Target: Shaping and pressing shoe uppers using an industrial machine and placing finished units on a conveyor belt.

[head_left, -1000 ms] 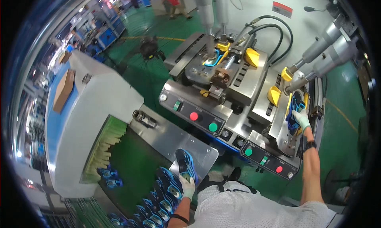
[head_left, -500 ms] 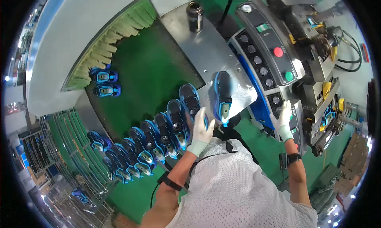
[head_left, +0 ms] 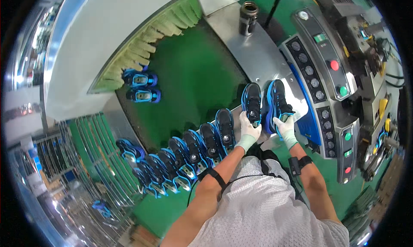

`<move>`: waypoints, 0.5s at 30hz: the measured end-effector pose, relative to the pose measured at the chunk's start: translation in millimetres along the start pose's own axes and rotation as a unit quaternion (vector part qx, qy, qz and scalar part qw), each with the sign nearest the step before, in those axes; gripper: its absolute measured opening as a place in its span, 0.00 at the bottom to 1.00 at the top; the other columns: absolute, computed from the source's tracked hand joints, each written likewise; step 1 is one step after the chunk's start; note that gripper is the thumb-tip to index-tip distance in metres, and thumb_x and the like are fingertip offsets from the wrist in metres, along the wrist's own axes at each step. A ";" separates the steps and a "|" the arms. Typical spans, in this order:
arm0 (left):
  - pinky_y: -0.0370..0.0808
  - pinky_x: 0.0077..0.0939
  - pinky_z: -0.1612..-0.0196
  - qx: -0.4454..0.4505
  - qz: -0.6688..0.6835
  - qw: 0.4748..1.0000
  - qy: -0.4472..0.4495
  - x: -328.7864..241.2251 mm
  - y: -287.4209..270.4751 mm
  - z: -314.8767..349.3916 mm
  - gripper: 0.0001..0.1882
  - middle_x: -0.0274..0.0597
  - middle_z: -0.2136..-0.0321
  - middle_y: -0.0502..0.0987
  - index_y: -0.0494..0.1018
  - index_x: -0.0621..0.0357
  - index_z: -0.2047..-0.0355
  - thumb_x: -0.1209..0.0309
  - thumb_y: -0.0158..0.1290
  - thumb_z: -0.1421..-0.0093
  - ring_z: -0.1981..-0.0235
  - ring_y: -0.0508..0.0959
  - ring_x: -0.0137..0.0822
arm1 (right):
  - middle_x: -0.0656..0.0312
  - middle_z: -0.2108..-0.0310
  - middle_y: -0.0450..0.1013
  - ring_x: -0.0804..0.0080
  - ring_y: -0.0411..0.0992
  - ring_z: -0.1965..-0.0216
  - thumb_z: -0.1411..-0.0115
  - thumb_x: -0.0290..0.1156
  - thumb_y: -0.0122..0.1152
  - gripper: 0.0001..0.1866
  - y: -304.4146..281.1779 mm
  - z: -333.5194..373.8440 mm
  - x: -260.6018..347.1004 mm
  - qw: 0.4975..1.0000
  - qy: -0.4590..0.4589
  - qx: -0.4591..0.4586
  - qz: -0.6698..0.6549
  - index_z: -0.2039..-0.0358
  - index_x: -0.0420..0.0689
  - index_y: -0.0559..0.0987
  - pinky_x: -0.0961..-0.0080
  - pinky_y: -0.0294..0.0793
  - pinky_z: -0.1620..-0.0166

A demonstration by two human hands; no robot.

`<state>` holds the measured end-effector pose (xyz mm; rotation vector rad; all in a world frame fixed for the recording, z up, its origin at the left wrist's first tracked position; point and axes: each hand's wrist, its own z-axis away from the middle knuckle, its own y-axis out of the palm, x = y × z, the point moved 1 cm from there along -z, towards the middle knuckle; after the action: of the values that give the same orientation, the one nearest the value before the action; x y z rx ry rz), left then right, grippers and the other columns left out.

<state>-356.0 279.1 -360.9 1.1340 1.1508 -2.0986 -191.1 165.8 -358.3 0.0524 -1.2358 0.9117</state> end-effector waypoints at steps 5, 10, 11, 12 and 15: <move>0.72 0.39 0.42 0.223 -0.012 0.974 -0.025 -53.5 9.0 -24.9 0.43 0.58 0.46 0.67 0.59 0.71 0.40 0.65 0.66 0.52 0.49 0.74 0.52 | 0.61 0.60 0.75 0.71 0.74 0.61 0.48 0.28 0.75 0.25 -63.9 57.5 20.3 0.939 0.223 -0.031 -0.259 0.51 0.39 0.74 0.71 0.76 0.55; 0.73 0.38 0.45 0.442 -0.049 0.894 0.051 -129.1 55.9 12.5 0.35 0.53 0.54 0.75 0.67 0.68 0.46 0.68 0.68 0.51 0.52 0.76 0.45 | 0.69 0.73 0.72 0.83 0.65 0.77 0.44 0.30 0.73 0.15 -134.3 160.1 20.5 0.876 0.206 -0.199 -0.387 0.60 0.41 0.76 0.81 0.65 0.74; 0.73 0.37 0.46 0.493 -0.076 0.865 0.059 -136.5 75.2 27.8 0.33 0.51 0.55 0.76 0.67 0.67 0.46 0.68 0.67 0.51 0.54 0.77 0.45 | 0.69 0.74 0.72 0.83 0.65 0.78 0.43 0.30 0.72 0.14 -151.0 187.4 13.2 0.850 0.190 -0.237 -0.431 0.62 0.41 0.76 0.81 0.65 0.75; 0.74 0.38 0.48 0.530 -0.107 0.829 0.143 -158.8 91.1 55.0 0.31 0.51 0.55 0.76 0.68 0.67 0.48 0.68 0.67 0.50 0.55 0.77 0.46 | 0.70 0.74 0.72 0.83 0.65 0.77 0.44 0.32 0.73 0.14 -170.9 223.2 2.2 0.836 0.206 -0.263 -0.435 0.63 0.42 0.77 0.81 0.65 0.74; 0.74 0.39 0.54 0.619 -0.164 0.754 0.149 -183.7 137.2 114.6 0.24 0.48 0.62 0.77 0.72 0.67 0.55 0.69 0.67 0.48 0.63 0.77 0.44 | 0.70 0.73 0.72 0.83 0.67 0.75 0.45 0.33 0.74 0.17 -185.6 299.5 -22.9 0.767 0.145 -0.423 -0.459 0.62 0.41 0.76 0.80 0.67 0.72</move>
<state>-207.6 114.1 -232.6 1.9373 -0.2037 -3.1122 -311.8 -117.7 -185.8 -0.1894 -1.0347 -0.5242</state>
